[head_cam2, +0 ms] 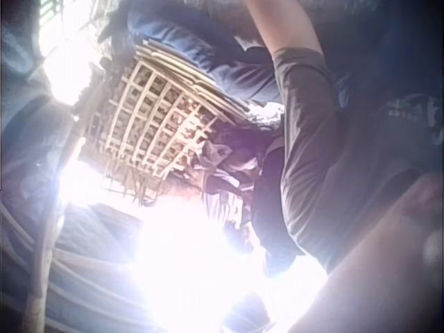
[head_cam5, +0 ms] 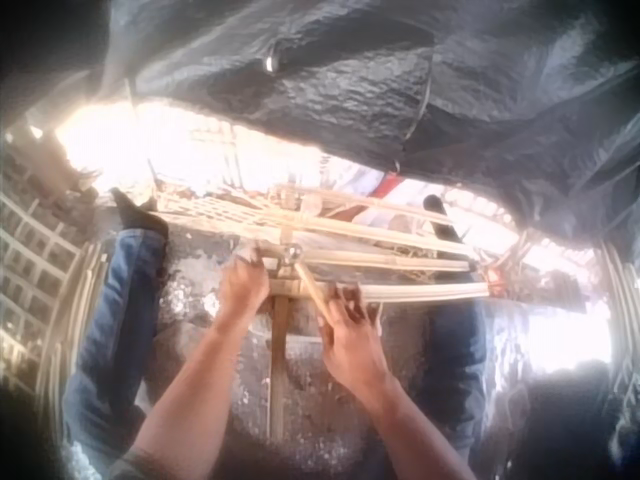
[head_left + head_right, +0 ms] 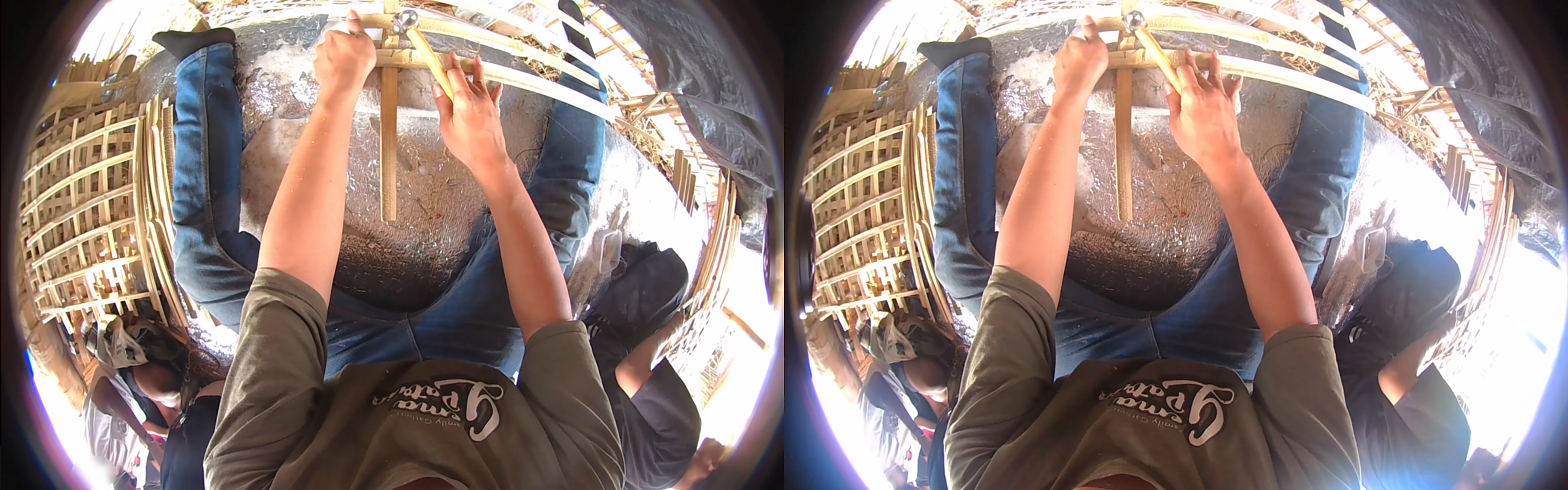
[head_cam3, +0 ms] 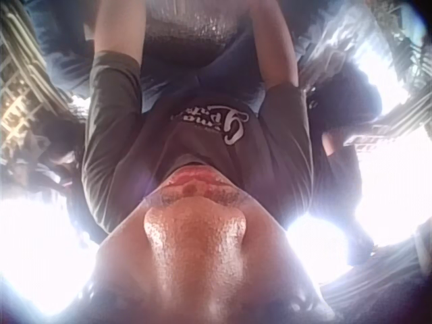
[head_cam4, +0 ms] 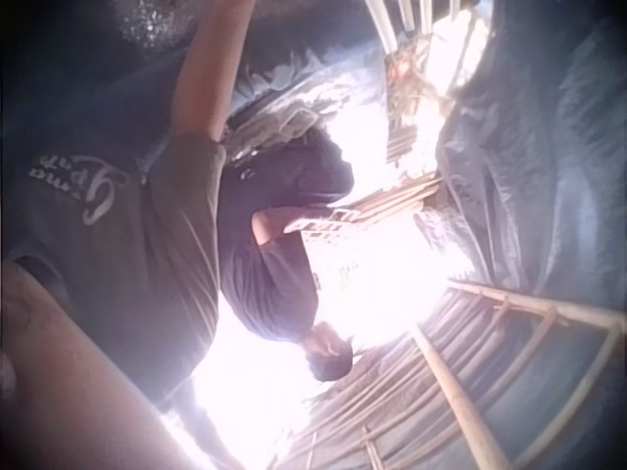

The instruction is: The person sits on the ground and assembles a wooden frame by positioning thin wooden strips and securing them with a hammer and nails. The person repeatedly aligns the strips and hammers nails to fasten them together.

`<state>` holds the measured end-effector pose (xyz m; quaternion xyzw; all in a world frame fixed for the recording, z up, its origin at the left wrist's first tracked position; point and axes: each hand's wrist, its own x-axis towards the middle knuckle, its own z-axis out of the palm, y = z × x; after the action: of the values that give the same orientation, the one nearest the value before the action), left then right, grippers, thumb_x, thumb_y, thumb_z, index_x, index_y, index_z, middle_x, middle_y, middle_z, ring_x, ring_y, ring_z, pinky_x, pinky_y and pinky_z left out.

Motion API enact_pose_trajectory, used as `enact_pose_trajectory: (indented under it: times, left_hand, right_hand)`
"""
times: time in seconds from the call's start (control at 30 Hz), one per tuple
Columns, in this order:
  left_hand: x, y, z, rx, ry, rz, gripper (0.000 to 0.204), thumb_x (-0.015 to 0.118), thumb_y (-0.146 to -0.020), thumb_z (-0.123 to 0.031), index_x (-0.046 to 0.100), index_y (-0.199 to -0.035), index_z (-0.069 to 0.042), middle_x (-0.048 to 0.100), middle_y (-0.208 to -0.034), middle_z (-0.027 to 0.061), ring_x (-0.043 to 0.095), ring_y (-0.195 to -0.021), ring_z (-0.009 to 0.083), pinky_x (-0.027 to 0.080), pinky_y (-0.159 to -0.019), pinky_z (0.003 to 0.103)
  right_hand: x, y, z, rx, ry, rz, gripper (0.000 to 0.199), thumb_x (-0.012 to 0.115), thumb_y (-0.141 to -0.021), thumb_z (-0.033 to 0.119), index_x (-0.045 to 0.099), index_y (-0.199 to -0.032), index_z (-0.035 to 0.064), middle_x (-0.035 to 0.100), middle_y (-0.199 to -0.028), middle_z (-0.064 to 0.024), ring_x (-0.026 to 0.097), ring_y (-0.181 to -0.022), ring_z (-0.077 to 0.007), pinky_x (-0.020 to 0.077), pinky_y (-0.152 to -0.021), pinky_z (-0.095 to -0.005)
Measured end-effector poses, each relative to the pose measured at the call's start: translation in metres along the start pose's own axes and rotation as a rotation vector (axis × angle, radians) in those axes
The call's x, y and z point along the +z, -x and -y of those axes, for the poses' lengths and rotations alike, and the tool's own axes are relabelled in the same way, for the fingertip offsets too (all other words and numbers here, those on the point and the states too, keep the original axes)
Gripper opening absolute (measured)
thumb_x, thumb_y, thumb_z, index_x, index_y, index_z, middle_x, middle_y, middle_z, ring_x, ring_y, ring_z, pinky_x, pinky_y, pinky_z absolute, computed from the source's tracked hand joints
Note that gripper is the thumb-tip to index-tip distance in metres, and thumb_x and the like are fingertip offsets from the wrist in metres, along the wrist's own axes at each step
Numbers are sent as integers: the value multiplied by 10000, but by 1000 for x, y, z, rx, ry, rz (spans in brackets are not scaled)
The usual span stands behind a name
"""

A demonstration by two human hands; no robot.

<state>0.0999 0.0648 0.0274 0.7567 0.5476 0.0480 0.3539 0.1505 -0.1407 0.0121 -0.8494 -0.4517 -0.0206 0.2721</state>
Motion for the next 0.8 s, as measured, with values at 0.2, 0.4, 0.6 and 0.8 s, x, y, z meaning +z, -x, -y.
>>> enact_pose_trajectory:
  times: [0.2,0.4,0.6,0.8]
  left_hand:
    - [-2,5,5,88,50,-185,649,335,-1055,-481,567,-1298,75,634,-1244,303,614,-1183,450,472,-1025,521]
    - [7,88,43,754,132,-456,275,620,-873,-51,577,-1134,23,627,-1089,218,572,-1059,383,444,-969,503]
    - [27,144,32,724,-346,-254,548,606,-874,-88,487,-1407,-47,311,-1533,298,277,-1433,529,248,-1075,774]
    - [41,131,25,623,-540,-198,855,652,-904,-210,199,-1629,-203,36,-1650,315,13,-1507,564,58,-1032,875]
  right_hand:
    - [0,0,2,-21,51,34,371,547,-1021,234,519,-1327,26,509,-1495,-180,347,-1437,-504,249,-1100,-780]
    - [-4,0,3,23,3,20,484,545,-1030,258,442,-1452,44,546,-1455,-185,339,-1445,-495,247,-1104,-773]
    - [-7,-2,-1,103,-93,91,528,509,-1052,299,401,-1504,49,618,-1365,-192,309,-1479,-445,197,-1146,-739]
    - [-8,-2,-2,120,-95,106,531,479,-1063,323,401,-1513,52,568,-1428,-200,289,-1497,-415,188,-1165,-713]
